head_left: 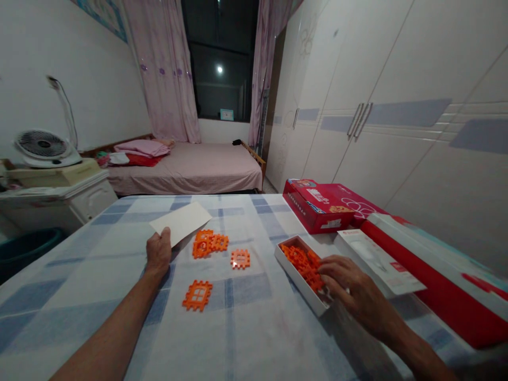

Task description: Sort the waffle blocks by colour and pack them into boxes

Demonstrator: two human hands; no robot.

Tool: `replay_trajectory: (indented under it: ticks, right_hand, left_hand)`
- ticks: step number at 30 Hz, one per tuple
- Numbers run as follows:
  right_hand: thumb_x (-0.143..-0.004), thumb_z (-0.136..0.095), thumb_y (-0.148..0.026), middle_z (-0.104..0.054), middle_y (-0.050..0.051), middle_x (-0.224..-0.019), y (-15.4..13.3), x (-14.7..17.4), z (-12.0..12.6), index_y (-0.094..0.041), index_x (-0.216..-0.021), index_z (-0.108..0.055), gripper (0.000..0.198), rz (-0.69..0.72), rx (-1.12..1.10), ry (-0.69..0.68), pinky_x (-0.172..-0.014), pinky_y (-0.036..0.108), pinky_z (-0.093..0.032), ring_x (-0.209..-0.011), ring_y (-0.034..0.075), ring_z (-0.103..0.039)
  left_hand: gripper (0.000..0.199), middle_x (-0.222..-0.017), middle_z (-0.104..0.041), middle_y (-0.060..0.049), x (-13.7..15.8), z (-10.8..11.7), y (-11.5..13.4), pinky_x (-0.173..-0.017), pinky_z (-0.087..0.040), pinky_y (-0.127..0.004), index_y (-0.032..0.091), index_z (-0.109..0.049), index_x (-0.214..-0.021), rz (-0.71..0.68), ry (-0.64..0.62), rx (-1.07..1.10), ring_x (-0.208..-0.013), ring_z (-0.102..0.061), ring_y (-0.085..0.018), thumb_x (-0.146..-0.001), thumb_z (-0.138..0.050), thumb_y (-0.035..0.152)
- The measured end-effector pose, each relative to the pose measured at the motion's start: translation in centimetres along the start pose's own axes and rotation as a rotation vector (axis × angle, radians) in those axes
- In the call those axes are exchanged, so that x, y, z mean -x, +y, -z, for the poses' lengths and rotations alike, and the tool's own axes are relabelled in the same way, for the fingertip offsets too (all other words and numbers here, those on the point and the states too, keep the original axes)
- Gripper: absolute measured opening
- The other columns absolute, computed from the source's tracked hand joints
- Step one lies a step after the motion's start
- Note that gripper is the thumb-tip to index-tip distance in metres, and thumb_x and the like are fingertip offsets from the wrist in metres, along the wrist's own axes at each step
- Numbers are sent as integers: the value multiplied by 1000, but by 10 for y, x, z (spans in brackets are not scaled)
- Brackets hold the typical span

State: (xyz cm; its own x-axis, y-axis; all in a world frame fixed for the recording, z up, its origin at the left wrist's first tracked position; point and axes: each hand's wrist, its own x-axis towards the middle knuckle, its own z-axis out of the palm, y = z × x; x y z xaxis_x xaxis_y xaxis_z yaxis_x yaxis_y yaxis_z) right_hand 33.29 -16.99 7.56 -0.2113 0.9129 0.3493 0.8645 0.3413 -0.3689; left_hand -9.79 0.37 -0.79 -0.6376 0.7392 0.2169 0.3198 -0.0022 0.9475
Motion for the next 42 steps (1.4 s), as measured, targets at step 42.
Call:
replay_trajectory:
  ticks: [42]
  right_hand:
    - [-96, -38, -29, -70, 3, -111, 18, -86, -46, -24, -99, -70, 33, 180, -26, -79, -100, 40, -43, -108, 19, -59]
  left_hand:
    - [29, -58, -56, -2, -1, 0, 1, -57, -43, -30, 19, -54, -60, 24, -32, -31, -58, -51, -18, -76, -50, 42]
